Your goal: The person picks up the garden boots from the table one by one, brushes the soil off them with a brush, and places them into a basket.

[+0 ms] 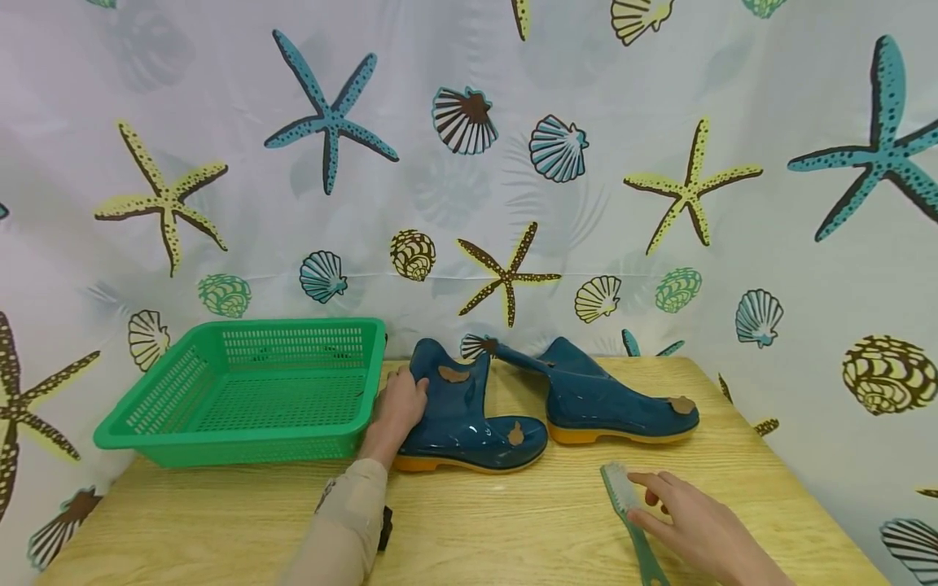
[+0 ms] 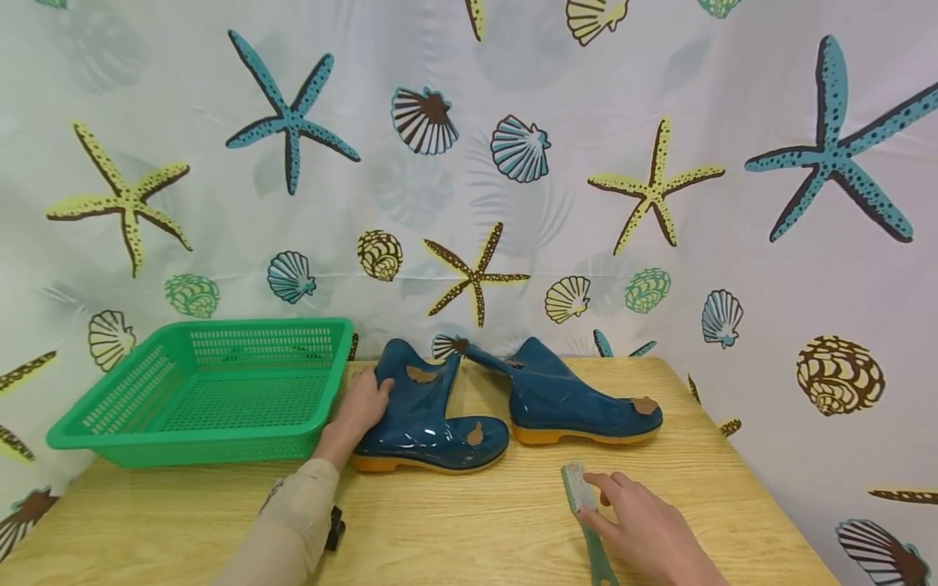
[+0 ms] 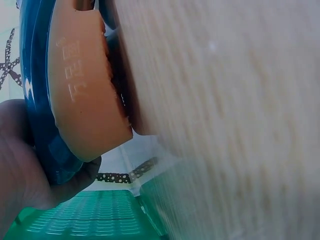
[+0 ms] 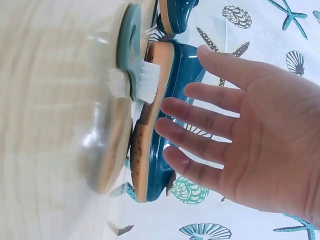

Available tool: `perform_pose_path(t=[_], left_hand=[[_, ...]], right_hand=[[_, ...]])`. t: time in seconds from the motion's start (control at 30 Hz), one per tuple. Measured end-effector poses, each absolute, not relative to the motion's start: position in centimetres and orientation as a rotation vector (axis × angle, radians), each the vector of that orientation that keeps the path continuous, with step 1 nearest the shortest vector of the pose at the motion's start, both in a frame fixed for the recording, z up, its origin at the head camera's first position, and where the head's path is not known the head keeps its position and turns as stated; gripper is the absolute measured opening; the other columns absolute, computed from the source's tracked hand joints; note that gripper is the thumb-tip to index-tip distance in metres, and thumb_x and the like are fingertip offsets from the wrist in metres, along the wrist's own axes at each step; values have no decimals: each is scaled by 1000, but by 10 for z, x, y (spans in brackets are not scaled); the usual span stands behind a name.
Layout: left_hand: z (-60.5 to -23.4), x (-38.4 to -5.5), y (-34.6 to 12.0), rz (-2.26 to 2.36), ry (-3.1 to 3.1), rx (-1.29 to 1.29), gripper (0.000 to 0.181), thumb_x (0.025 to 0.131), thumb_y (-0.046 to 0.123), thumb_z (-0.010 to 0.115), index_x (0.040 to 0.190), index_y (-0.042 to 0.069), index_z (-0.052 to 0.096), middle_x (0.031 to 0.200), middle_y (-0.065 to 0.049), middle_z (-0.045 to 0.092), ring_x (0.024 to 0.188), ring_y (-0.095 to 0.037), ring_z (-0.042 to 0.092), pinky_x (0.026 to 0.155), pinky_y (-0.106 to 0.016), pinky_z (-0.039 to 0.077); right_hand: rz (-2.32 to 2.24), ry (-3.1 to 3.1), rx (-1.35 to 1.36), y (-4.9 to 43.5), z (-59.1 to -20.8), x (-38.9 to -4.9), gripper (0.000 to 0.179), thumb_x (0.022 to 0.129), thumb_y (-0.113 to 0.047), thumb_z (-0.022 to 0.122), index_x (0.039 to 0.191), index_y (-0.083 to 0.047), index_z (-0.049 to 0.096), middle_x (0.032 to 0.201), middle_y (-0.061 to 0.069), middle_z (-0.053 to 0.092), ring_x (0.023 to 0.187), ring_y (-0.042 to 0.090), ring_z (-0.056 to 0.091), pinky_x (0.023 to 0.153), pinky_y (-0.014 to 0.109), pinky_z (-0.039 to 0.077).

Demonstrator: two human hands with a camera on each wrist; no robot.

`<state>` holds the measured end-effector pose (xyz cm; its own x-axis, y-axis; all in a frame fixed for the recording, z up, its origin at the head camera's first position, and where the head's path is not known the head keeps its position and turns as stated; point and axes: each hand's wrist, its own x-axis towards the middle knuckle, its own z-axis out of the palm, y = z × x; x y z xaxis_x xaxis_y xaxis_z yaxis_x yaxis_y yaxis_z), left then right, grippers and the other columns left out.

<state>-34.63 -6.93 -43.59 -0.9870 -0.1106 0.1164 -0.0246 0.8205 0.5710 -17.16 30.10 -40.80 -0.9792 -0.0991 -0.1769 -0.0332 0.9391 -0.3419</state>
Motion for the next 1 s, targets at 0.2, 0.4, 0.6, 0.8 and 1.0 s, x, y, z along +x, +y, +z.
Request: perform_pose_path(t=[0.2, 0.4, 0.6, 0.8, 1.0], left_hand=[[-436, -346, -71, -966, -2766, 50, 49, 105, 25, 51, 141, -9, 45, 132, -30, 52, 117, -44, 57, 98, -53, 49], [-436, -346, -72, -1025, -2685, -31, 50, 105, 25, 51, 145, -5, 43, 139, -28, 50, 125, -43, 54, 104, -54, 45], [-437, -345, -73, -1059, -2648, -80, 50, 105, 26, 51, 145, -3, 43, 141, -27, 50, 126, -42, 54, 106, -54, 44], [-433, -342, -73, -1060, -2649, -112, 51, 106, 29, 49, 148, 0, 41, 142, -25, 50, 125, -41, 55, 105, -54, 45], [-430, -340, -73, -1060, -2637, -145, 52, 106, 30, 50, 149, 3, 40, 141, -23, 52, 123, -39, 56, 103, -54, 46]], right_hand=[[-525, 2888, -79, 300, -411, -172, 59, 88, -44, 71, 134, -8, 60, 89, -2, 59, 75, 14, 50, 64, 31, 44], [-536, 2848, -32, 299, -412, -175, 67, 88, -46, 71, 136, -2, 57, 87, -1, 57, 72, 15, 49, 62, 32, 42], [-552, 2807, 16, 298, -414, -174, 78, 86, -50, 72, 141, 0, 50, 88, 1, 55, 74, 16, 49, 62, 33, 41], [-575, 2762, 53, 297, -414, -174, 84, 85, -52, 73, 145, -1, 45, 87, 2, 54, 74, 16, 50, 63, 33, 40], [-618, 2730, 58, 297, -417, -174, 85, 85, -49, 74, 146, 1, 43, 85, 2, 53, 72, 17, 50, 61, 33, 38]])
